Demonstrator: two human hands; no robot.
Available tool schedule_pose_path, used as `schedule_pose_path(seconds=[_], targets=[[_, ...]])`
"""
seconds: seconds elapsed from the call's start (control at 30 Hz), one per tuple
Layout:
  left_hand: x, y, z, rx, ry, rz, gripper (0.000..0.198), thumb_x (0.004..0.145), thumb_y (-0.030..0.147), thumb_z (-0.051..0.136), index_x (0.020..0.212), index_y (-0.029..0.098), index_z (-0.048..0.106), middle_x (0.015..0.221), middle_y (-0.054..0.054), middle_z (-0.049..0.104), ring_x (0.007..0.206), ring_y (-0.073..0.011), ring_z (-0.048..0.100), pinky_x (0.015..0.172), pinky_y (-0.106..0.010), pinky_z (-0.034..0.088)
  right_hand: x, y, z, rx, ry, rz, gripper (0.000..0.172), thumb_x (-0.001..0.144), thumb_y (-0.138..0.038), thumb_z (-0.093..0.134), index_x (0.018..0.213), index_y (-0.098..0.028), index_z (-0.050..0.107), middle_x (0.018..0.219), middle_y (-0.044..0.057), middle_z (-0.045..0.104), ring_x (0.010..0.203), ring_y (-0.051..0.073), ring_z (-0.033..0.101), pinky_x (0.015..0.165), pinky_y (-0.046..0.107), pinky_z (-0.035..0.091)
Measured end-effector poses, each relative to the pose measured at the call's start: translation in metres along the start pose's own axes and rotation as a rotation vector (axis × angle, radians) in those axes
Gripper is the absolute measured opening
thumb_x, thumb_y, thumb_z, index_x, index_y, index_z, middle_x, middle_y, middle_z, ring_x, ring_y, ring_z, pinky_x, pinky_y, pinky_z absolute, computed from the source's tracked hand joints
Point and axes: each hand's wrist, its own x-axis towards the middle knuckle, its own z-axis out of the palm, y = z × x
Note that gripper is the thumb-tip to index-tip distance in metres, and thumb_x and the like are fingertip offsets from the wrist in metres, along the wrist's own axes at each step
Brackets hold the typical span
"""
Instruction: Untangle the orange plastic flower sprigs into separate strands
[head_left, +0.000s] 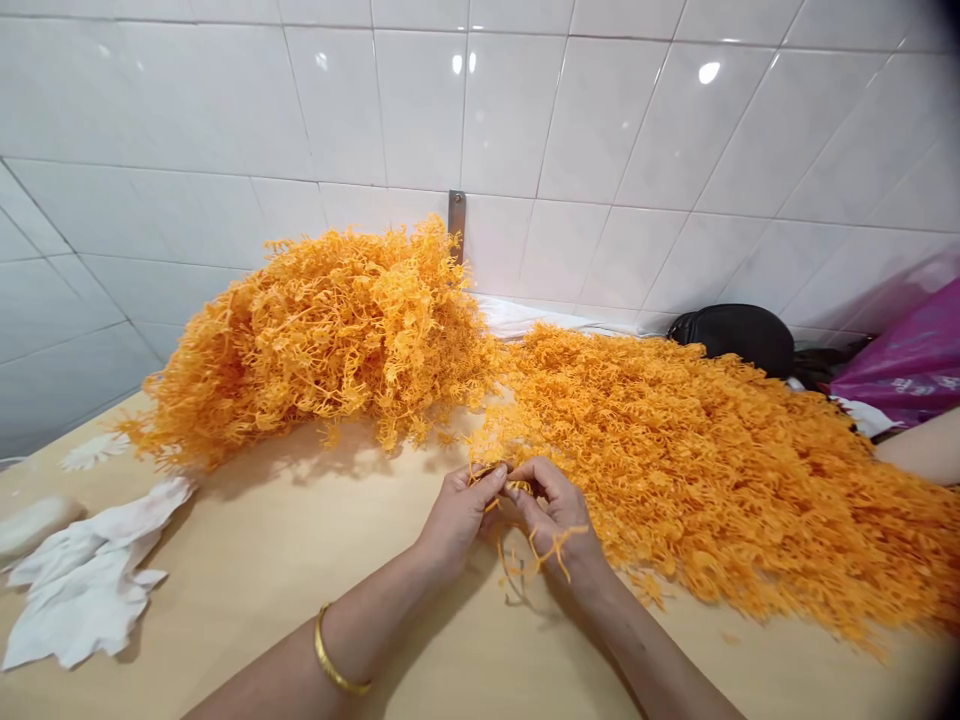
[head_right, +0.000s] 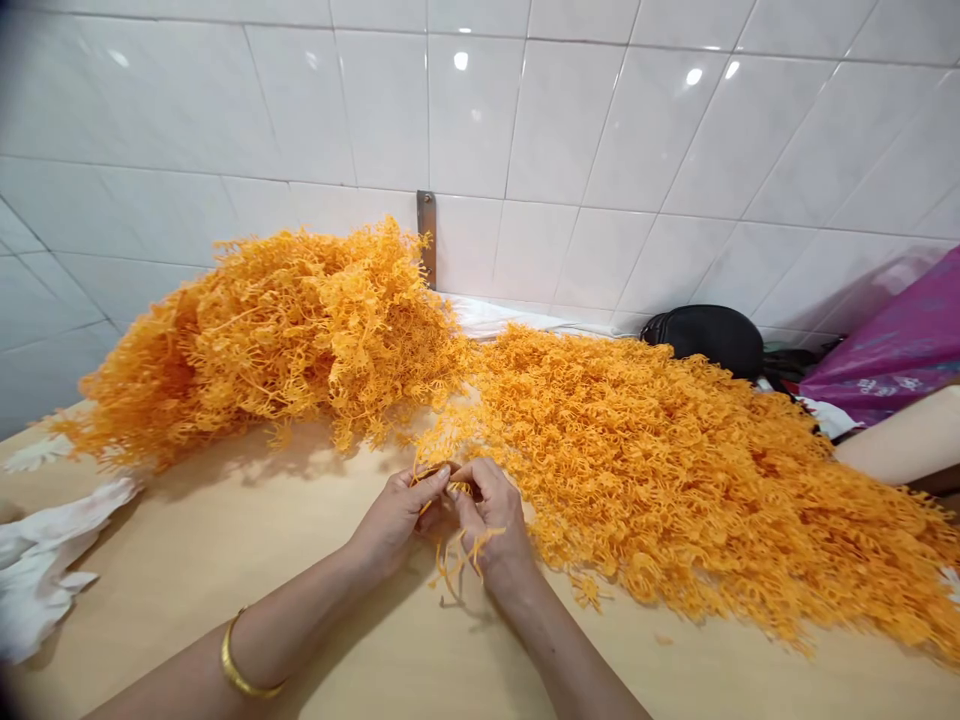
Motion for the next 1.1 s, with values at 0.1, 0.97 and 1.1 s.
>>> schedule_pose_path(seconds=[0.1,0.97,1.1], targets=[[0.004,0.004,-0.007,-0.141,-0.004,-0.086,0.010,0.066,0.015,0.064,0.071,0.009,0.057,0.045,0.006,0.039,0.036,-0.0008,0.028,0.037,-0.014,0.021,-0.001,-0.005,0.003,0.020,-0.031,0.003,0.010,0.079,-0.023,0.046,0.075,-0.020,0.055,0.074,0.001,0.056,0.073,0.016,0.052,0.067,0.028,0.039],[0.004,0.023,-0.014,-0.282,-0.191,-0.228,0.015,0.082,0.015,0.041,0.074,0.011,0.053,0.037,0.009,0.031,0.026,-0.0005,0.018,0.031,-0.014,0.016,0.010,0.004,-0.014,0.742,-0.270,0.245,0.020,0.072,-0.039,0.057,0.072,-0.019,0.053,0.061,-0.001,0.050,0.058,0.013,0.050,0.060,0.028,0.041],[0.007,0.015,-0.016,0.000,-0.133,-0.116,0.010,0.071,0.020,0.057,0.075,0.012,0.053,0.043,0.005,0.046,0.029,0.0005,0.023,0.034,-0.015,0.015,0.016,0.019,-0.024,0.091,0.063,0.203,0.022,0.076,-0.029,0.048,0.094,-0.019,0.057,0.068,0.001,0.052,0.062,0.016,0.050,0.063,0.031,0.041]])
